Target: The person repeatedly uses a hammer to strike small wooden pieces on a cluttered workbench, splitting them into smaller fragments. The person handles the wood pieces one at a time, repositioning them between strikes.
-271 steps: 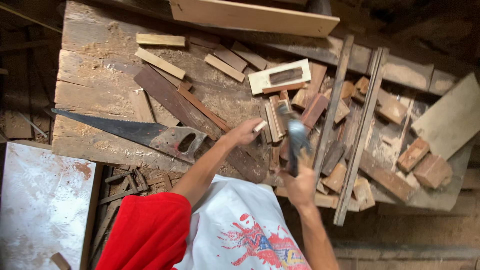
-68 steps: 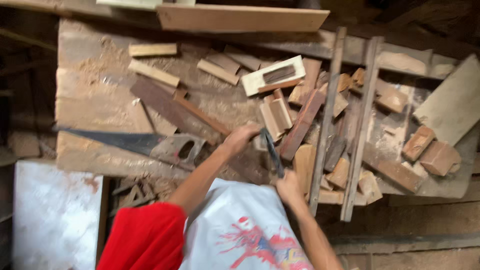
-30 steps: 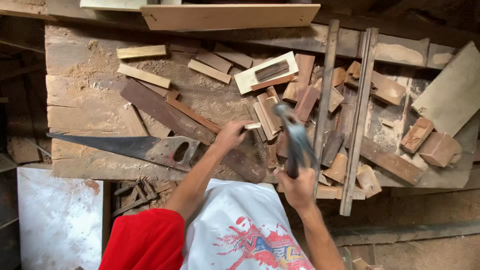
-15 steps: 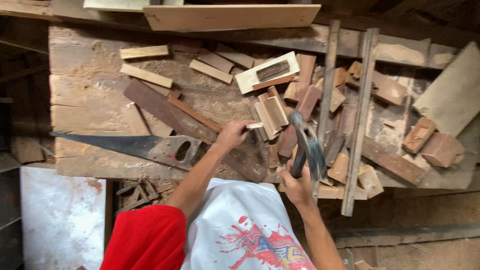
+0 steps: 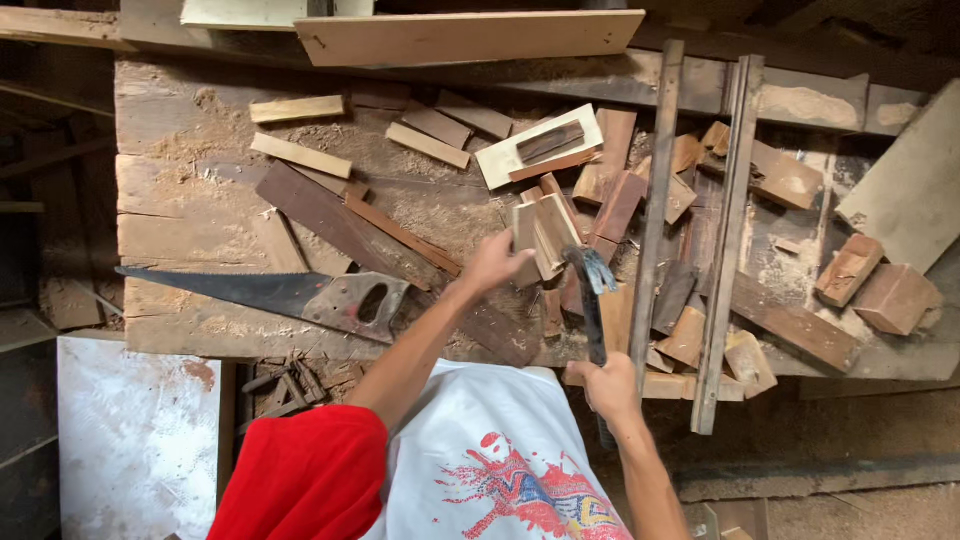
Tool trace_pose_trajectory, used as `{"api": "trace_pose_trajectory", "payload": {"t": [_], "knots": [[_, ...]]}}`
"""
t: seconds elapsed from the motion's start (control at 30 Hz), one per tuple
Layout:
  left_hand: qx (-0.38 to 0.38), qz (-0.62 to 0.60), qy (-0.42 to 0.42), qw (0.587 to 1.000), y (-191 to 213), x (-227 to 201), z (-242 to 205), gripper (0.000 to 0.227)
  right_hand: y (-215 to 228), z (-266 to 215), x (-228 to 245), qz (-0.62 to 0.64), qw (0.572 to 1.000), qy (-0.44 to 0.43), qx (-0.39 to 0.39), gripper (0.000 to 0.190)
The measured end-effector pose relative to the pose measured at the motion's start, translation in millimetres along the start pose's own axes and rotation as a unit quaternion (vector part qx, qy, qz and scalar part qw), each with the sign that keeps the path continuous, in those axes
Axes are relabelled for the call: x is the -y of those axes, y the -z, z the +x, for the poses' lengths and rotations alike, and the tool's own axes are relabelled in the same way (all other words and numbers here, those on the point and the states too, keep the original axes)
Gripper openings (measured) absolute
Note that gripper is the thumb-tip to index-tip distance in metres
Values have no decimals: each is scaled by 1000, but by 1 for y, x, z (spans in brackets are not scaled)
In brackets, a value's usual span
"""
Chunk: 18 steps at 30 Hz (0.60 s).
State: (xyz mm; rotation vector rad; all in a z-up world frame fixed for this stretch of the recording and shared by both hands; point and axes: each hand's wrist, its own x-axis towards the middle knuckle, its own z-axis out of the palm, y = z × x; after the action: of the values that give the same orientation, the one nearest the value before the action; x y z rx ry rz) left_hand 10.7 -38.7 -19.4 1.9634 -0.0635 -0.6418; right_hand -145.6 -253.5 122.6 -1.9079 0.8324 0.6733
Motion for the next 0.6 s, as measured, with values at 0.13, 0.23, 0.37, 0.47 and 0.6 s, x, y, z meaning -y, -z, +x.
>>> {"api": "trace_pose_trajectory", "payload": {"t": [0.13, 0.23, 0.37, 0.47, 0.6], "knots": [[-66, -249, 107, 960, -27, -24, 21, 48, -1, -9, -2, 45, 999, -7, -2, 28], [-67, -367, 189, 908, -46, -36, 40, 46, -1, -13, -6, 77, 997, -22, 5, 29], [-57, -164, 158, 972, -52, -26, 58, 33, -4, -12, -7, 71, 997, -26, 16, 30], [-37, 14, 140, 989, -50, -19, 61, 47, 0, -13, -8, 60, 998, -15, 8, 29], [-54, 67, 142, 986, -17, -13, 38, 56, -4, -13, -6, 80, 996, -22, 14, 29]]}}
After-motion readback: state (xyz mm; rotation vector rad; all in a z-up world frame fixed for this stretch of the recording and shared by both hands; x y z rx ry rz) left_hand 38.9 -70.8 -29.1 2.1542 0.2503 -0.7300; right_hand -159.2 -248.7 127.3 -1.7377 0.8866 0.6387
